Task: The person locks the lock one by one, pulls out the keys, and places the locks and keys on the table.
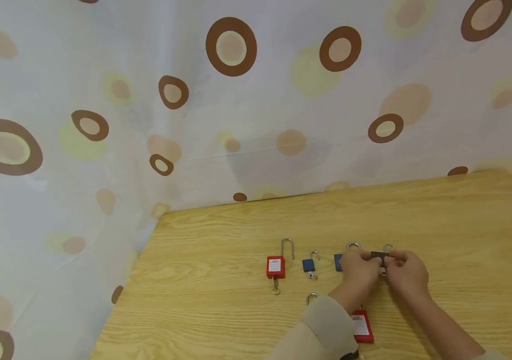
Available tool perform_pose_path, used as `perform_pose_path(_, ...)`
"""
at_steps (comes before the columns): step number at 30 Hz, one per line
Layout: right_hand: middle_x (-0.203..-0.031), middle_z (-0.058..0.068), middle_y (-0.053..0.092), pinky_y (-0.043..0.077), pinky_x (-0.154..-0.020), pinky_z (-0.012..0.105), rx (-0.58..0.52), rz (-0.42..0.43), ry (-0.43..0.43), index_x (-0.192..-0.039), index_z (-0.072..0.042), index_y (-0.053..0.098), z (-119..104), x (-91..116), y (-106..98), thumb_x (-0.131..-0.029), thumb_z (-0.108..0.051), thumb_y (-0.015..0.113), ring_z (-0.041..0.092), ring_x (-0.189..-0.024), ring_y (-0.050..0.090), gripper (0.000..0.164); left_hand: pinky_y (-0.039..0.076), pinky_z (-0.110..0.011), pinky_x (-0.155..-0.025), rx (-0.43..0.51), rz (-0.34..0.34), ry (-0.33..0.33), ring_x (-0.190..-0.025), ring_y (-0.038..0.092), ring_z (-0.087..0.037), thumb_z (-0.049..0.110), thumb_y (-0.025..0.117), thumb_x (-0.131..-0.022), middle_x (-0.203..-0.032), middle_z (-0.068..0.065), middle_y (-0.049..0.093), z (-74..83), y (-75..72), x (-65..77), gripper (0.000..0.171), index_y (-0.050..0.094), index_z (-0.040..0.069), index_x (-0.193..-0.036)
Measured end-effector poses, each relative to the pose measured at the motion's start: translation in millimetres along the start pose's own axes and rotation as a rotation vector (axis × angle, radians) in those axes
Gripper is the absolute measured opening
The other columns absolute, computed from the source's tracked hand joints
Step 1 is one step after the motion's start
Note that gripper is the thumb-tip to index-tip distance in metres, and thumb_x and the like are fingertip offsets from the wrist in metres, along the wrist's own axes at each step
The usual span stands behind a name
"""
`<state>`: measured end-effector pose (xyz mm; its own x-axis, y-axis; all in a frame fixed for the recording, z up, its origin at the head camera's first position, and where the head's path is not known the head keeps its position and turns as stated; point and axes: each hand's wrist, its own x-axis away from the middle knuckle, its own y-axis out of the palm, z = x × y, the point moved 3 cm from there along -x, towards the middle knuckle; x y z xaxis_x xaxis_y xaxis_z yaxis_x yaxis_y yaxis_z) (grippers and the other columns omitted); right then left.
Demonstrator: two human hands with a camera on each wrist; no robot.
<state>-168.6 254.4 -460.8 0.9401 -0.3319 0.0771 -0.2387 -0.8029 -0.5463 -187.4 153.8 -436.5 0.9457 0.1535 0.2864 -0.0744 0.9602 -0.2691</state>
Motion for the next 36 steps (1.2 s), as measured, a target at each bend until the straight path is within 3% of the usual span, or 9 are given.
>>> perform_pose_path(3,-0.092,0.023,0.063,0.050,-0.055,0.017,-0.093,-0.008,-0.013,-0.118,0.017,0.047,-7.0,6.9,-1.0,-0.096,-0.015,0.045,-0.004,-0.064,0.052,0.038,0.052,-0.028,-0.062,0.173,-0.010,0.004,-0.072,0.058,-0.015,-0.003,0.073,-0.073,-0.079,-0.005,0.057,0.2,-11.4,1.4,0.010,0.064,0.001,-0.077)
perform_pose_path(6,-0.083,-0.007,0.062,0.053,-0.059,0.018,-0.181,-0.034,-0.044,-0.121,0.015,0.044,-17.5,16.5,-2.1,-0.097,-0.018,0.046,-0.008,-0.065,0.054,0.041,0.056,-0.029,-0.064,0.332,-0.077,-0.027,-0.069,0.063,-0.017,-0.004,0.073,-0.073,-0.075,-0.006,0.059,1.0,-25.6,2.5,0.011,0.065,0.001,-0.078)
perform_pose_path(9,-0.081,-0.026,0.052,0.054,-0.062,0.017,-0.232,-0.072,-0.100,-0.121,0.015,0.043,-28.8,29.2,-1.1,-0.097,-0.017,0.047,-0.007,-0.070,0.056,0.040,0.057,-0.032,-0.069,0.409,-0.183,-0.070,-0.073,0.068,-0.025,-0.005,0.070,-0.076,-0.080,-0.011,0.062,-0.1,-41.3,5.9,0.013,0.064,-0.002,-0.087)
perform_pose_path(13,-0.082,-0.027,0.053,0.053,-0.061,0.017,-0.230,-0.067,-0.184,-0.119,0.016,0.045,-43.1,47.9,4.4,-0.096,-0.012,0.050,-0.008,-0.073,0.057,0.037,0.057,-0.032,-0.072,0.392,-0.273,-0.089,-0.079,0.069,-0.027,-0.002,0.069,-0.078,-0.083,-0.013,0.064,-2.0,-61.4,13.1,0.016,0.062,-0.004,-0.093)
perform_pose_path(16,-0.082,-0.031,0.052,0.053,-0.059,0.018,-0.219,-0.031,-0.209,-0.114,0.013,0.049,-50.9,60.5,9.4,-0.094,-0.010,0.053,-0.009,-0.073,0.057,0.031,0.057,-0.031,-0.073,0.391,-0.294,-0.085,-0.078,0.068,-0.024,-0.002,0.069,-0.079,-0.082,-0.011,0.065,-3.5,-74.2,18.4,0.013,0.064,-0.004,-0.091)
perform_pose_path(23,-0.081,-0.035,0.049,0.050,-0.058,0.015,-0.201,0.008,-0.221,-0.105,0.012,0.055,-65.4,81.4,23.6,-0.090,-0.004,0.057,-0.010,-0.071,0.053,0.021,0.056,-0.030,-0.075,0.398,-0.371,-0.099,-0.079,0.068,-0.017,0.003,0.066,-0.083,-0.087,-0.010,0.070,-11.5,-102.3,27.3,0.013,0.070,-0.004,-0.093)
perform_pose_path(28,-0.081,-0.036,0.049,0.049,-0.058,0.015,-0.199,-0.013,-0.189,-0.103,0.011,0.055,-63.5,92.9,34.7,-0.090,-0.001,0.056,-0.009,-0.069,0.052,0.018,0.057,-0.029,-0.074,0.371,-0.362,-0.085,-0.075,0.066,-0.013,0.004,0.065,-0.084,-0.087,-0.010,0.070,-20.7,-112.5,35.7,0.014,0.069,-0.006,-0.093)
perform_pose_path(32,-0.085,-0.026,0.055,0.051,-0.059,0.019,-0.207,-0.069,-0.094,-0.112,0.010,0.053,-56.0,98.0,41.8,-0.093,-0.007,0.053,-0.007,-0.070,0.053,0.025,0.057,-0.026,-0.071,0.356,-0.314,-0.088,-0.073,0.065,-0.011,0.002,0.066,-0.083,-0.083,-0.007,0.069,-27.9,-114.0,41.8,0.011,0.069,-0.005,-0.089)
perform_pose_path(36,-0.102,0.002,0.064,0.050,-0.063,0.017,-0.200,-0.104,-0.022,-0.116,0.008,0.052,-48.0,101.5,49.0,-0.094,-0.012,0.054,-0.011,-0.078,0.053,0.029,0.056,-0.024,-0.069,0.364,-0.300,-0.102,-0.071,0.063,-0.009,0.001,0.066,-0.082,-0.081,-0.006,0.067,-36.0,-115.0,45.2,0.010,0.069,-0.006,-0.089)
